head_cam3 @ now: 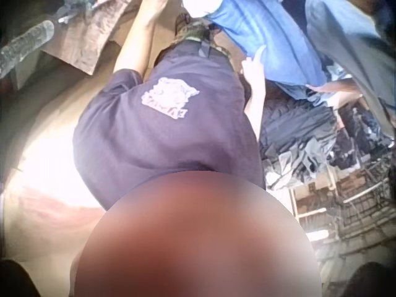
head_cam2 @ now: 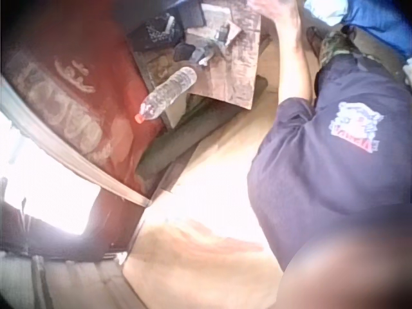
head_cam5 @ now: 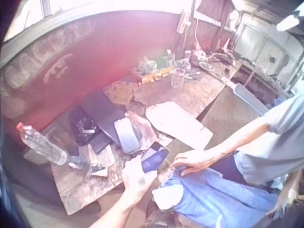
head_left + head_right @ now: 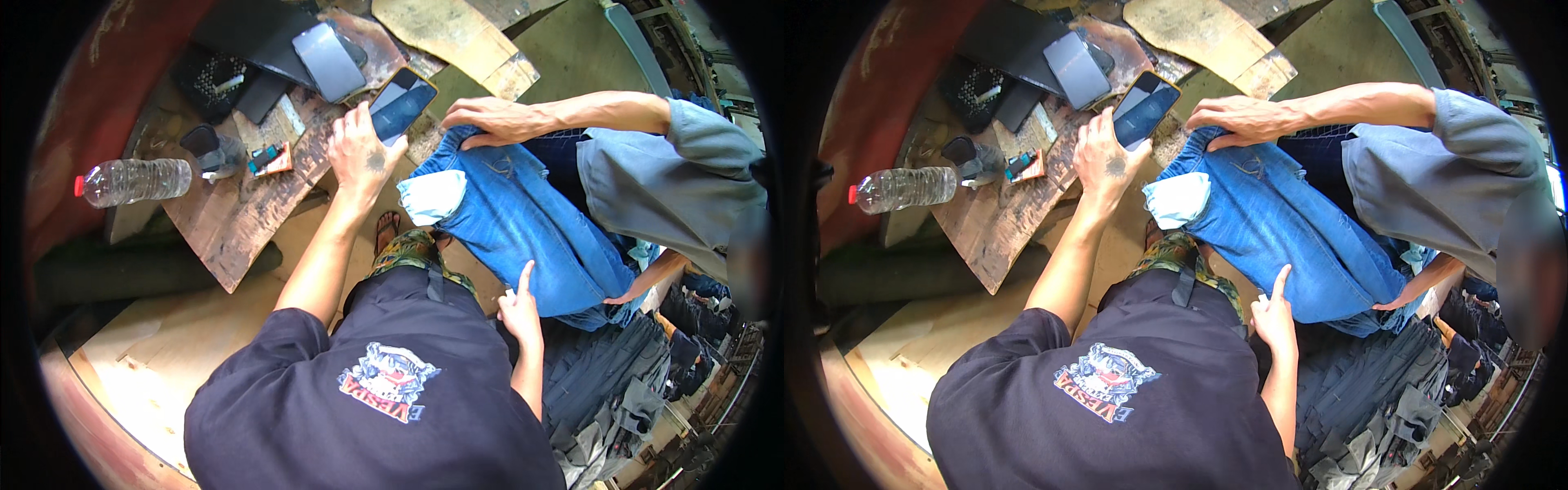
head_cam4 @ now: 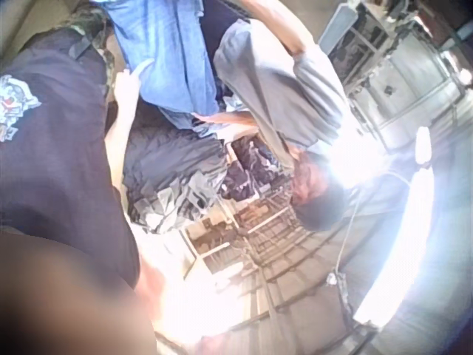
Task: The person uses a small metal tool to pull threads and create distressed holes on a pair of blue jeans. They repeatedly pick at the fabric, remove loose threads, and inspect the resulting wear pattern while another person observes.
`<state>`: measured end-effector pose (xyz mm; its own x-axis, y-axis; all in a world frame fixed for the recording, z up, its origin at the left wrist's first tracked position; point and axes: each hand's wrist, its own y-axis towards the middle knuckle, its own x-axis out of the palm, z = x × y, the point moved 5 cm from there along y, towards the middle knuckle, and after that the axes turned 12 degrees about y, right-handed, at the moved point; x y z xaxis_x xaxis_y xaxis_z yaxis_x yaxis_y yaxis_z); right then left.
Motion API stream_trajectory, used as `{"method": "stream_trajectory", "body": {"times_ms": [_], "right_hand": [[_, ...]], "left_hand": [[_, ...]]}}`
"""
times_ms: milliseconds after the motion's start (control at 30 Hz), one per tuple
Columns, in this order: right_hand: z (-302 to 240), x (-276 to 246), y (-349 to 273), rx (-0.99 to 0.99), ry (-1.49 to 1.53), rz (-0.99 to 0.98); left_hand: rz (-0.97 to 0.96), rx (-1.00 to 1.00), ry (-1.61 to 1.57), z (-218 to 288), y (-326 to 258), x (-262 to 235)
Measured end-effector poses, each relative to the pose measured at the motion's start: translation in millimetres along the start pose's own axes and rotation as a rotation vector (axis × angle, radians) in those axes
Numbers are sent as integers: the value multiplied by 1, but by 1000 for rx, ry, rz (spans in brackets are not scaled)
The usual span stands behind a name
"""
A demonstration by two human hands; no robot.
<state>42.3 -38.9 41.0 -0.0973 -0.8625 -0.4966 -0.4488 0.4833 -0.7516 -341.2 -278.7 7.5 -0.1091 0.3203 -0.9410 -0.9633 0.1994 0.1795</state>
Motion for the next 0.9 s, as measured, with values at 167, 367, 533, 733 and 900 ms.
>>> {"method": "stream_trajectory", "body": {"times_ms": [167, 367, 533, 733, 900], "right_hand": [[-9, -1, -1, 44, -60, 7], [-15, -5, -1, 57, -76, -27], [-18, -6, 1, 69, -107, -47], [-19, -6, 4, 69, -169, -57], [-19, -7, 3, 67, -176, -39]], "left_hand": [[21, 5, 0, -9, -3, 4], [-46, -92, 87, -60, -46, -29], [-83, -182, 216, -102, -67, -42], [9, -253, 246, -113, -61, -24], [69, -305, 219, -112, -63, -15]]}}
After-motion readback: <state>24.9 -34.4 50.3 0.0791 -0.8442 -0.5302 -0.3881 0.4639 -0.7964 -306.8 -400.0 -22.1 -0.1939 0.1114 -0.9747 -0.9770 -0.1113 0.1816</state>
